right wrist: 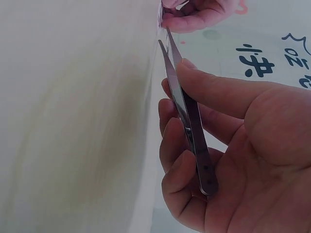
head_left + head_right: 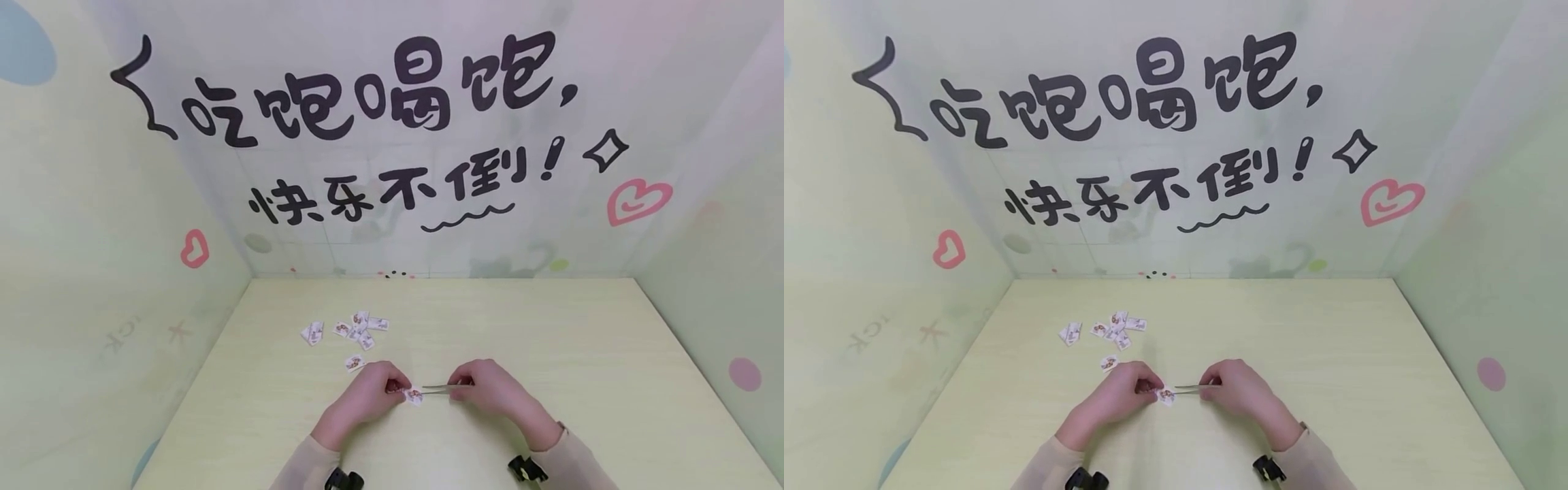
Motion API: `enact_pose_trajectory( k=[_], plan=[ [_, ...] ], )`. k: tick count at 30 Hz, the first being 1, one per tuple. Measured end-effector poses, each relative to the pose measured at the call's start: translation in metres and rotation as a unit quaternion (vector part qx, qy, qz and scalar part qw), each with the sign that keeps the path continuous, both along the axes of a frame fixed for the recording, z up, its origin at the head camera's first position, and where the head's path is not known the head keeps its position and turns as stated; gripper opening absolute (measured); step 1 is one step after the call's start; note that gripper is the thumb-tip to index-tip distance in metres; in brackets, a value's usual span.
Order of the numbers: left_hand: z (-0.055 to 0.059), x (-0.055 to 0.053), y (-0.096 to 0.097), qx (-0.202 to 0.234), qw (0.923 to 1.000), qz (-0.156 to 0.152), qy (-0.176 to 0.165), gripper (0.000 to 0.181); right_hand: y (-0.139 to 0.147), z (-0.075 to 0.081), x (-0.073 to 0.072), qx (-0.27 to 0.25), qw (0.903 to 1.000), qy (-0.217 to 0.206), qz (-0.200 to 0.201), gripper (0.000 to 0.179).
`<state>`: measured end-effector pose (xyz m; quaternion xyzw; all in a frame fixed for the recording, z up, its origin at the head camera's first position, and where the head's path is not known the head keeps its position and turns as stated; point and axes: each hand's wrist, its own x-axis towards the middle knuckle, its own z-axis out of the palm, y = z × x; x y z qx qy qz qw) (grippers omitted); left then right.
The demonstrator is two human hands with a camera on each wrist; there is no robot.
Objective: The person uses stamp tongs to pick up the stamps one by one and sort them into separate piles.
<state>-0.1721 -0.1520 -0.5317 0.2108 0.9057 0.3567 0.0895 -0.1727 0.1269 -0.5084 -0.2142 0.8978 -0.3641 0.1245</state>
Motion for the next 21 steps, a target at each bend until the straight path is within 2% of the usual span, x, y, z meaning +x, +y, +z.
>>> enact_pose_trajectory(
  k=[8,14,21],
  plan=[
    [0.003,0.001,0.001,0.003,0.9999,0.008,-0.013,0.015,-0.003,0.002,0.003,0.004,1.0000,-0.004,0.001,0.007],
    [0.002,0.002,0.006,0.007,0.9996,0.026,0.004,0.009,-0.005,0.002,0.004,0.004,0.9999,-0.011,0.001,0.006],
    [-0.001,0.003,0.011,0.007,0.9990,0.043,0.010,0.008,-0.005,0.000,0.004,0.000,0.9997,-0.024,0.006,0.004]
  ],
)
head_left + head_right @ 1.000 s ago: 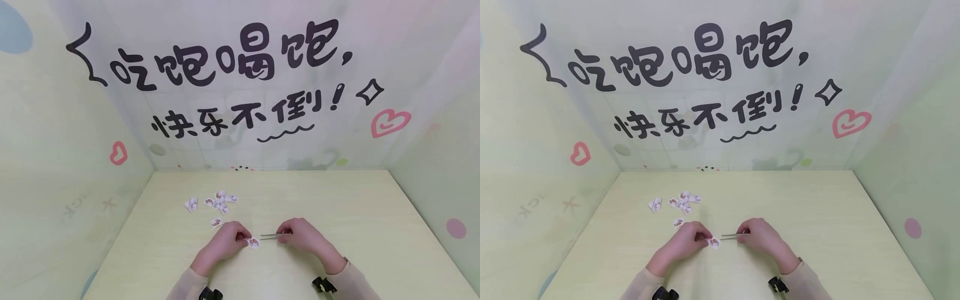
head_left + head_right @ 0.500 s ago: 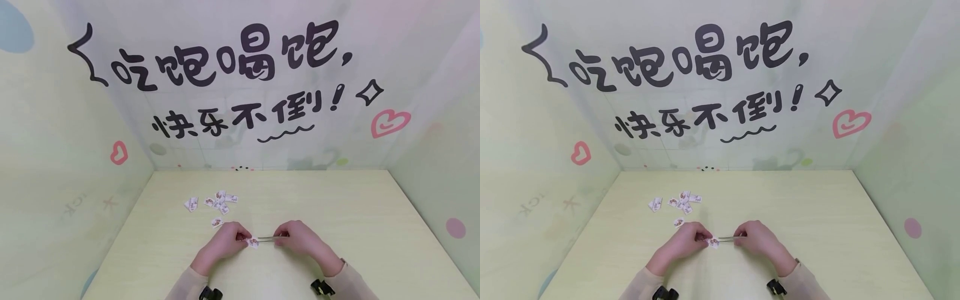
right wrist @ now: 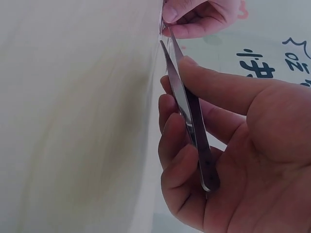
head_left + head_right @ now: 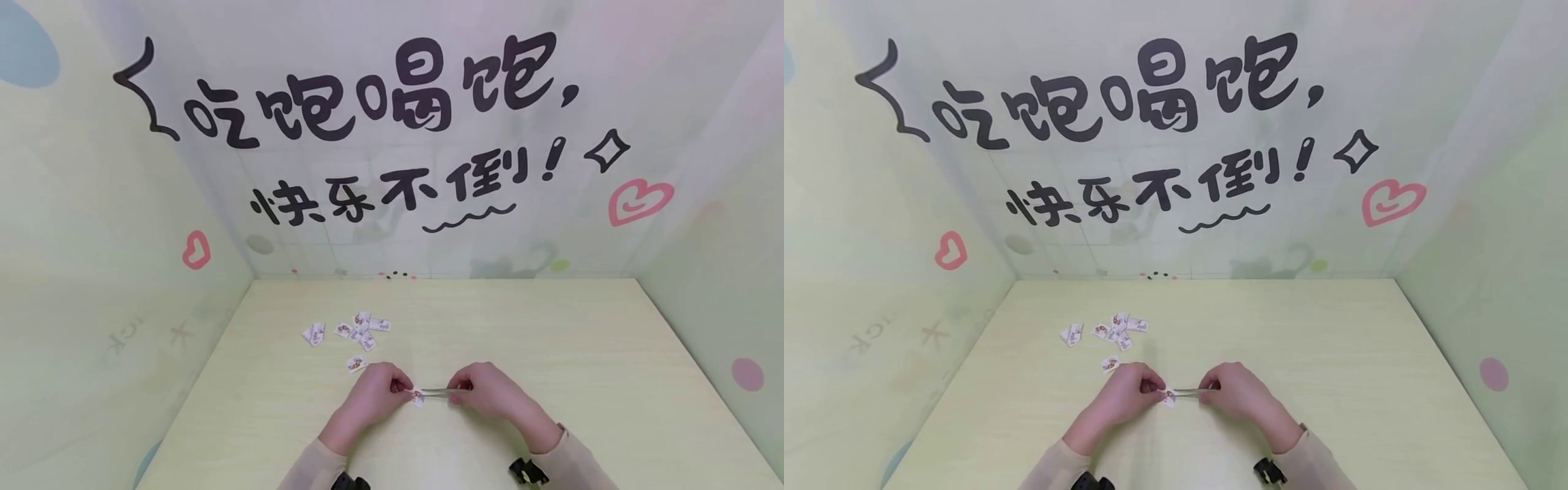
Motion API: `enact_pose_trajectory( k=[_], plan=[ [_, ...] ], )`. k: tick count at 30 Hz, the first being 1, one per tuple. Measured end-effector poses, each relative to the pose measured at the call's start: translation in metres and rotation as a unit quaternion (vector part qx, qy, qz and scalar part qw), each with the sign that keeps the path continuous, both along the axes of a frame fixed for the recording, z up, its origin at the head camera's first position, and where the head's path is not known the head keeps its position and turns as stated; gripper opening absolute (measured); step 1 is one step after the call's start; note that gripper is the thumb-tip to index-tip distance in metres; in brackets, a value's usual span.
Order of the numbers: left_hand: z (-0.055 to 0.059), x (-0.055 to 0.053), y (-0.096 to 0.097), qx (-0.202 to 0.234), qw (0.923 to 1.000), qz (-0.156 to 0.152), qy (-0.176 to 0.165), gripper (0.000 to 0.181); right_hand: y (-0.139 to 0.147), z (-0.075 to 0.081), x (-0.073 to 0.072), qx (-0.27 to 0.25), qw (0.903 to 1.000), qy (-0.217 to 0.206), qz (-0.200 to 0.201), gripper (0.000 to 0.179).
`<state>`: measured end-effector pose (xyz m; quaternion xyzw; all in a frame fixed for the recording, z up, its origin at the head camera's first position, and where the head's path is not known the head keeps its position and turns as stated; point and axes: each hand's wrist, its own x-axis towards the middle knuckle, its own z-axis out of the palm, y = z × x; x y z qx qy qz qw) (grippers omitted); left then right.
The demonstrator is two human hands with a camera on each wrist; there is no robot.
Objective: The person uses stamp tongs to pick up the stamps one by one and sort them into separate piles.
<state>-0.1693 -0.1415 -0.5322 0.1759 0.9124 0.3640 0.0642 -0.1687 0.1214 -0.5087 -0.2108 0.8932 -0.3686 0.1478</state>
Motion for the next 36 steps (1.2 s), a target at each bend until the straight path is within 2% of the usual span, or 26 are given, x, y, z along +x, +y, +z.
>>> enact_pose_trajectory(
  k=[6,11,14,19,27,36],
  plan=[
    [0.000,0.001,0.001,-0.004,1.0000,0.000,0.005,0.009,0.001,0.001,0.001,-0.008,0.9999,-0.012,0.008,0.004],
    [-0.001,0.002,0.000,0.000,1.0000,0.000,-0.002,0.009,0.006,0.005,0.002,0.011,0.9997,0.008,-0.020,0.003],
    [-0.003,0.001,-0.001,0.002,1.0000,0.000,-0.004,0.009,0.008,0.008,0.003,0.015,0.9995,0.005,-0.029,0.004],
    [-0.004,0.001,-0.001,-0.003,1.0000,0.001,0.000,0.008,0.006,0.010,0.004,0.008,0.9997,-0.015,-0.017,0.005],
    [-0.002,0.001,-0.001,-0.007,1.0000,0.005,0.002,0.007,0.003,0.010,0.004,0.005,0.9998,-0.017,-0.007,0.005],
    [-0.002,0.001,0.000,-0.006,0.9998,0.017,-0.007,0.009,0.005,0.003,-0.002,-0.014,0.9996,-0.024,0.008,0.005]
  ],
)
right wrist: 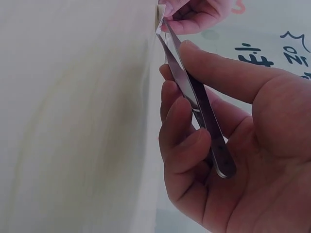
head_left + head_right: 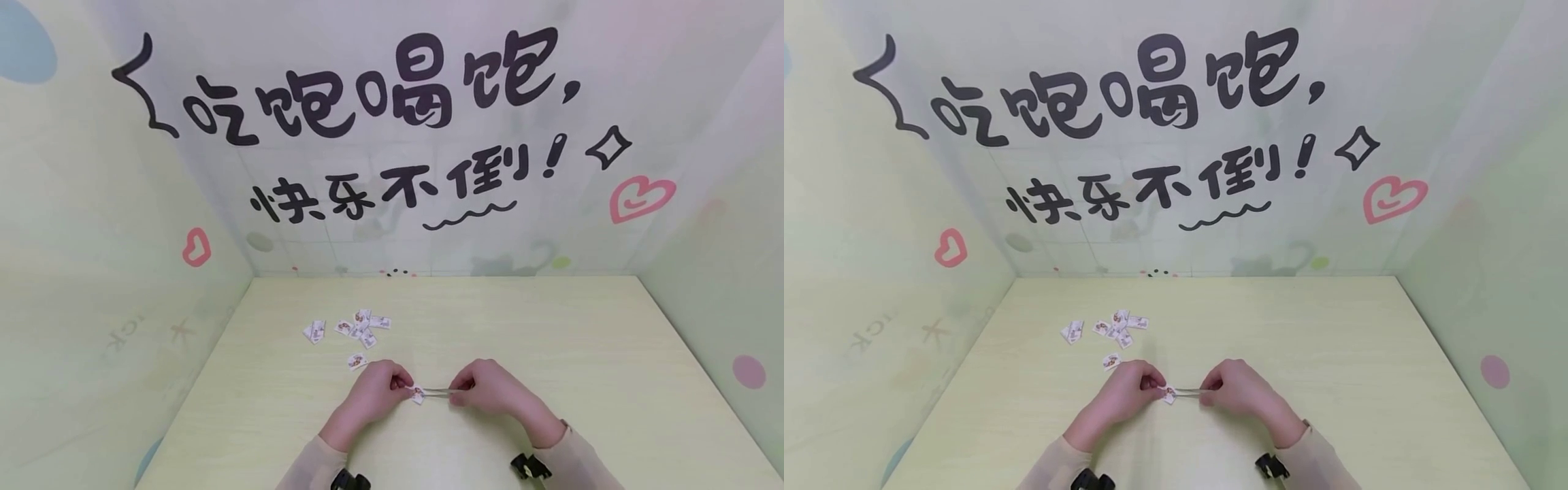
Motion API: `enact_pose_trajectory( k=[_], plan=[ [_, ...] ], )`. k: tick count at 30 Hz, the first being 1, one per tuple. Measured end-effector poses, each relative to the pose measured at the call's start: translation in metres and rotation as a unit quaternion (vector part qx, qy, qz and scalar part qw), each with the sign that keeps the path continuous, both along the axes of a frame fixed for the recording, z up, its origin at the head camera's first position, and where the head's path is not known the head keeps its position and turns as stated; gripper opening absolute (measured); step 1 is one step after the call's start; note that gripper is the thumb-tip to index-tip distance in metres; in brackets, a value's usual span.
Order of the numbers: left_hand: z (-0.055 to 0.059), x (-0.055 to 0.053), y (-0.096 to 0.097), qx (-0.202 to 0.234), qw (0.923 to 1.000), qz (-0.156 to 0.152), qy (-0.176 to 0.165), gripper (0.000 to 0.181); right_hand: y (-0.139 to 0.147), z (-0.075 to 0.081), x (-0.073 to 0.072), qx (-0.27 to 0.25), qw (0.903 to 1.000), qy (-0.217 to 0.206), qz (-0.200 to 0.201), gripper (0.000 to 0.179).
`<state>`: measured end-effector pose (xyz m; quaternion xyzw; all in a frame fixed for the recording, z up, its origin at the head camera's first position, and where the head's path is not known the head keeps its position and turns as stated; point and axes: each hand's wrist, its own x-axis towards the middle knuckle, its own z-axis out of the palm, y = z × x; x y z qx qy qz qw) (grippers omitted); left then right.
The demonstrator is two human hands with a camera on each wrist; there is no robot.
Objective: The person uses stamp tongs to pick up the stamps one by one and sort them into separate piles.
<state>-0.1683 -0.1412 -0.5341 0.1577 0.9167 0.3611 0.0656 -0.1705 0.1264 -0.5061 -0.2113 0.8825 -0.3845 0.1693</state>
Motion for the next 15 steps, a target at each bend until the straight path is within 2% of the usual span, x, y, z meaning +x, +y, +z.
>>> enact_pose_trajectory(
  k=[5,9,15],
  plan=[
    [0.0013,-0.0003,0.0002,0.000,1.0000,-0.002,0.000,0.009,-0.0008,-0.0029,-0.0020,-0.013,0.9999,-0.003,-0.011,0.005],
    [0.0017,-0.0004,0.0002,0.001,1.0000,-0.001,-0.001,0.009,-0.0014,-0.0046,-0.0028,-0.013,0.9999,-0.001,-0.006,0.007],
    [0.0005,-0.0004,0.0000,-0.003,1.0000,-0.003,0.001,0.009,-0.0006,-0.0070,-0.0044,-0.023,0.9995,-0.019,0.002,0.008]
  ],
)
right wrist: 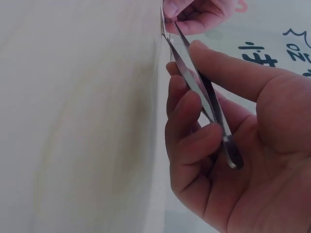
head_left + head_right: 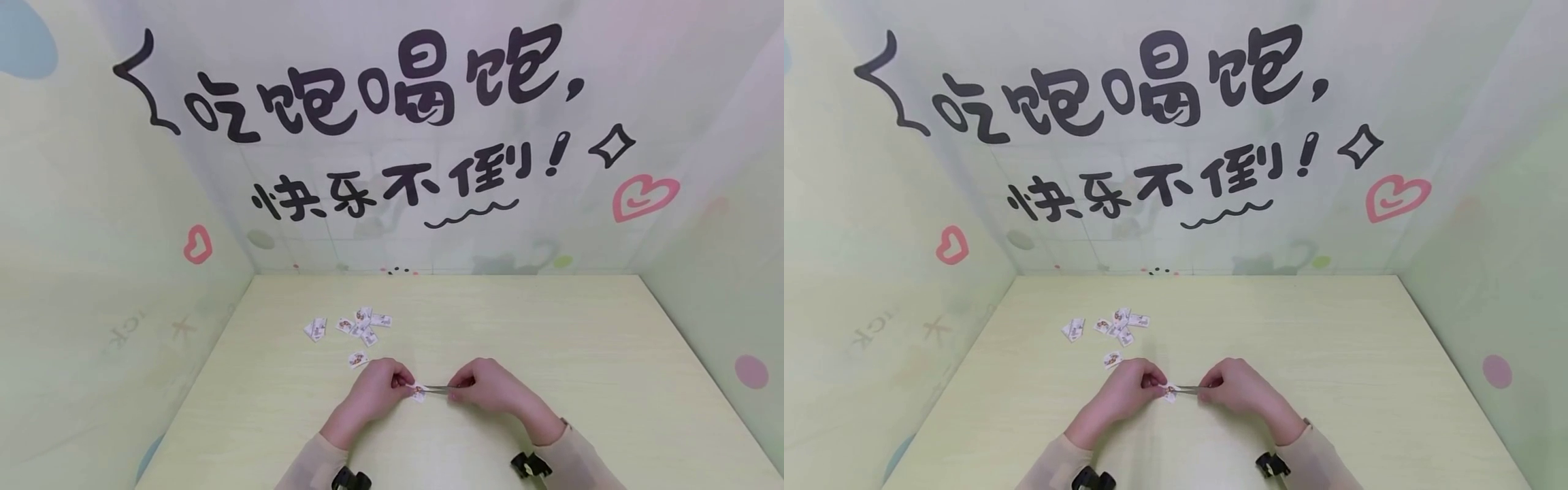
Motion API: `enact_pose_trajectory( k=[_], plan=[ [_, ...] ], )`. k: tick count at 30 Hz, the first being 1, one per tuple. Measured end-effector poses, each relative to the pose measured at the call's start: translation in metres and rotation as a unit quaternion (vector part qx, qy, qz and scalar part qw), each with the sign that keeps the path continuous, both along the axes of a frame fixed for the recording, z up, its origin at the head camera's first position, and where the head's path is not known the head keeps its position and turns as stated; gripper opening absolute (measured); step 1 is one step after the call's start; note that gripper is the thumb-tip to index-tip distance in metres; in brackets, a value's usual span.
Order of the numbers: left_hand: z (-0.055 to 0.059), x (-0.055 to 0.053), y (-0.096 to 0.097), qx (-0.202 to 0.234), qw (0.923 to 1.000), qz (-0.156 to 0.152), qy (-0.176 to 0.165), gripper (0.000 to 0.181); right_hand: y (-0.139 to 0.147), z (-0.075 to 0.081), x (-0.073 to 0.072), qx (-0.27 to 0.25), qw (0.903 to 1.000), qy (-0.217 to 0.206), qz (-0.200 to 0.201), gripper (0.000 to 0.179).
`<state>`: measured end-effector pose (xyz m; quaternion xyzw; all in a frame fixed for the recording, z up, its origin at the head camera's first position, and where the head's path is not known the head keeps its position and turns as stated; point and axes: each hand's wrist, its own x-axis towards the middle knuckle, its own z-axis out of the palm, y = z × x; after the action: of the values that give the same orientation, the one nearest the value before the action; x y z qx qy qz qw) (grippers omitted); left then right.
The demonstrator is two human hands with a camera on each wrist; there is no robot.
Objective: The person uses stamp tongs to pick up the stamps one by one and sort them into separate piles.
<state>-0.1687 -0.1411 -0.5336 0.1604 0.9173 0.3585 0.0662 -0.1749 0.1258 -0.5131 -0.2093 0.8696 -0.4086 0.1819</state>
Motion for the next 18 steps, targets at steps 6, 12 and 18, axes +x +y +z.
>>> enact_pose_trajectory(
  k=[6,12,18],
  plan=[
    [0.0019,0.0011,0.0005,0.000,1.0000,-0.003,0.001,0.009,0.0022,-0.0007,-0.0016,-0.028,0.9990,-0.028,0.022,0.010],
    [0.0012,0.0013,0.0006,0.000,1.0000,-0.001,0.001,0.008,-0.0001,0.0008,0.0013,-0.039,0.9986,-0.032,0.013,0.009],
    [0.0009,0.0004,0.0002,-0.001,1.0000,-0.003,0.002,0.009,-0.0045,0.0045,0.0053,-0.045,0.9984,-0.035,-0.002,0.009]
  ],
)
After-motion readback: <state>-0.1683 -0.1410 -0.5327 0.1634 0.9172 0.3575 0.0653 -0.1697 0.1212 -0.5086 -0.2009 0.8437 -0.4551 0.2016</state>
